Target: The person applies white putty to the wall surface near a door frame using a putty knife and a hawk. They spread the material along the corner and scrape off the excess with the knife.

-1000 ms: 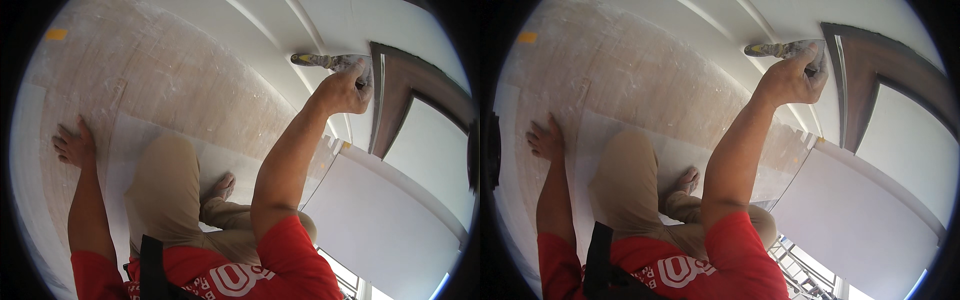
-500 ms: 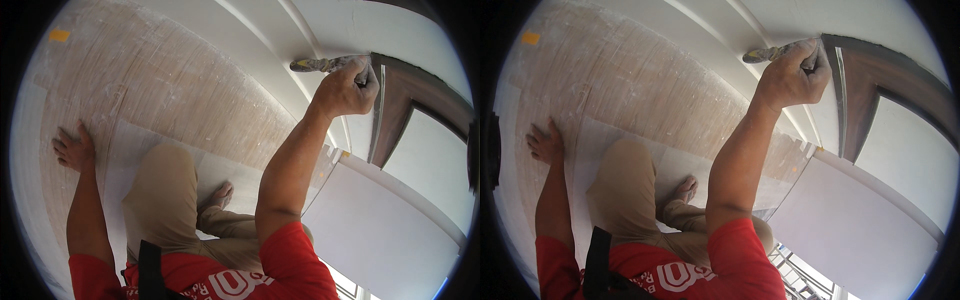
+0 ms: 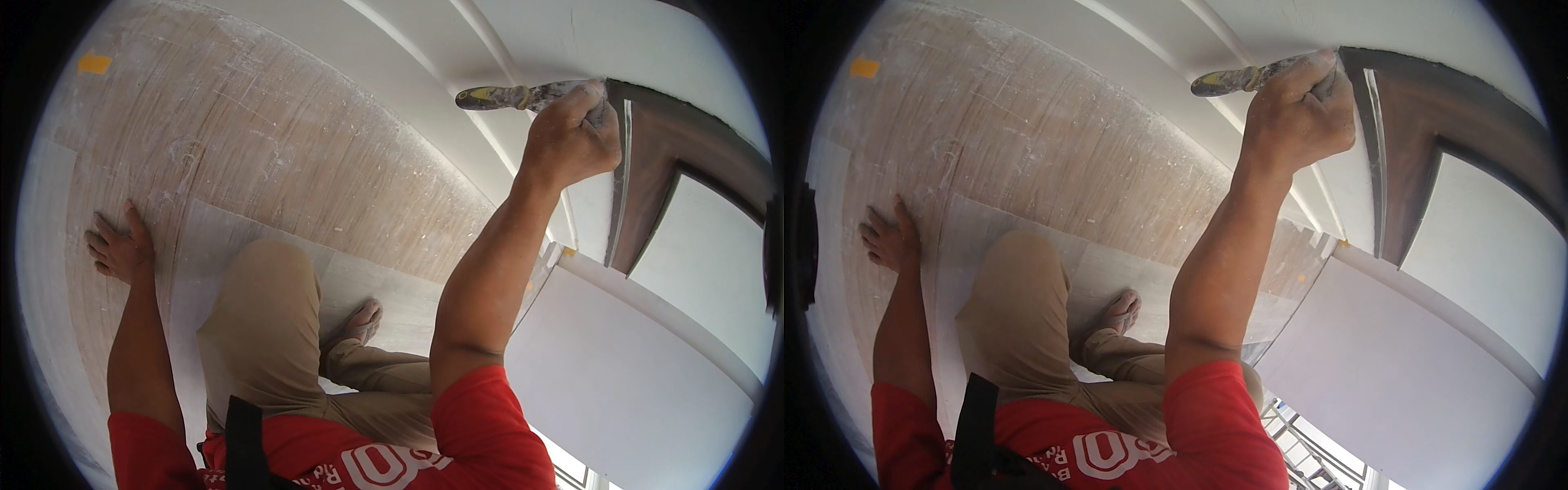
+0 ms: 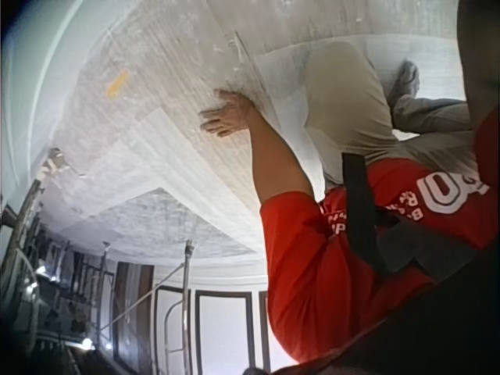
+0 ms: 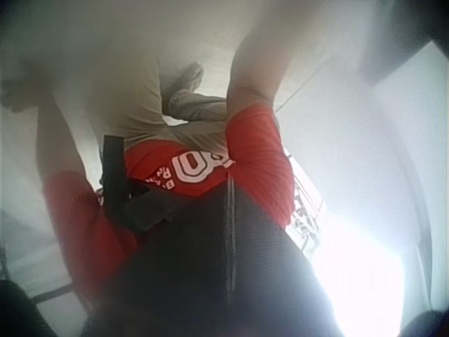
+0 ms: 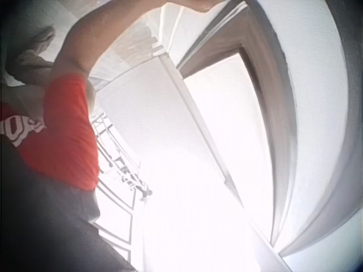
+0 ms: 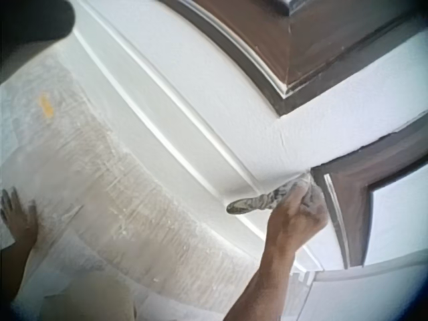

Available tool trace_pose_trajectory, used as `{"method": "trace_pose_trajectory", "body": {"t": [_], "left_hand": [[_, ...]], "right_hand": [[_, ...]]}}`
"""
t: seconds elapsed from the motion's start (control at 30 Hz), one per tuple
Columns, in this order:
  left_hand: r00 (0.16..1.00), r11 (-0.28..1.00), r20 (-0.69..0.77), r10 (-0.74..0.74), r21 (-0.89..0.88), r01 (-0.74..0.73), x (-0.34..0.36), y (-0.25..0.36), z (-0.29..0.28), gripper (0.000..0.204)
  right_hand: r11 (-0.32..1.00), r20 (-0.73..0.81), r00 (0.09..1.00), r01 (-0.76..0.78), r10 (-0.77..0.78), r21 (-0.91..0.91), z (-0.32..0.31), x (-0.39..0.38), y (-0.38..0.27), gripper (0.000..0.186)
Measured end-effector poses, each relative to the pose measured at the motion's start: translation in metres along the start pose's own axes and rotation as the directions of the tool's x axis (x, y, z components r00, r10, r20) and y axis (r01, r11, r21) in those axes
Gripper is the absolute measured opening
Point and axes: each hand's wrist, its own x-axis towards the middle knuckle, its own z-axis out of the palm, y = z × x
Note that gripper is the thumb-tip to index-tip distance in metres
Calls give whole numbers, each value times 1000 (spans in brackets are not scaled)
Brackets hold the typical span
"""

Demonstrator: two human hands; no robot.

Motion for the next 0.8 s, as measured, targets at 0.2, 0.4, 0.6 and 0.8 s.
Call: {"method": "trace_pose_trajectory", "body": {"t": [0.2, 0.4, 0.6, 0.8], "left_hand": [[999, 1000, 39, 4, -31, -2, 1, -3, -1, 83], [997, 1000, 77, -25, -5, 26, 1, 1, -3, 87], [998, 998, 56, 5, -67, -2, 0, 1, -7, 87], [1000, 999, 17, 3, -40, -3, 0, 1, -5, 83]], "right_hand": [[979, -55, 982, -175, 182, 103, -7, -8, 11, 34], [988, -9, 989, -151, 151, -28, -8, -22, 9, 35], [1000, 13, 1000, 5, -5, 19, 1, -3, 0, 35], [993, 44, 992, -115, 114, 20, -2, -4, -8, 35]]}}
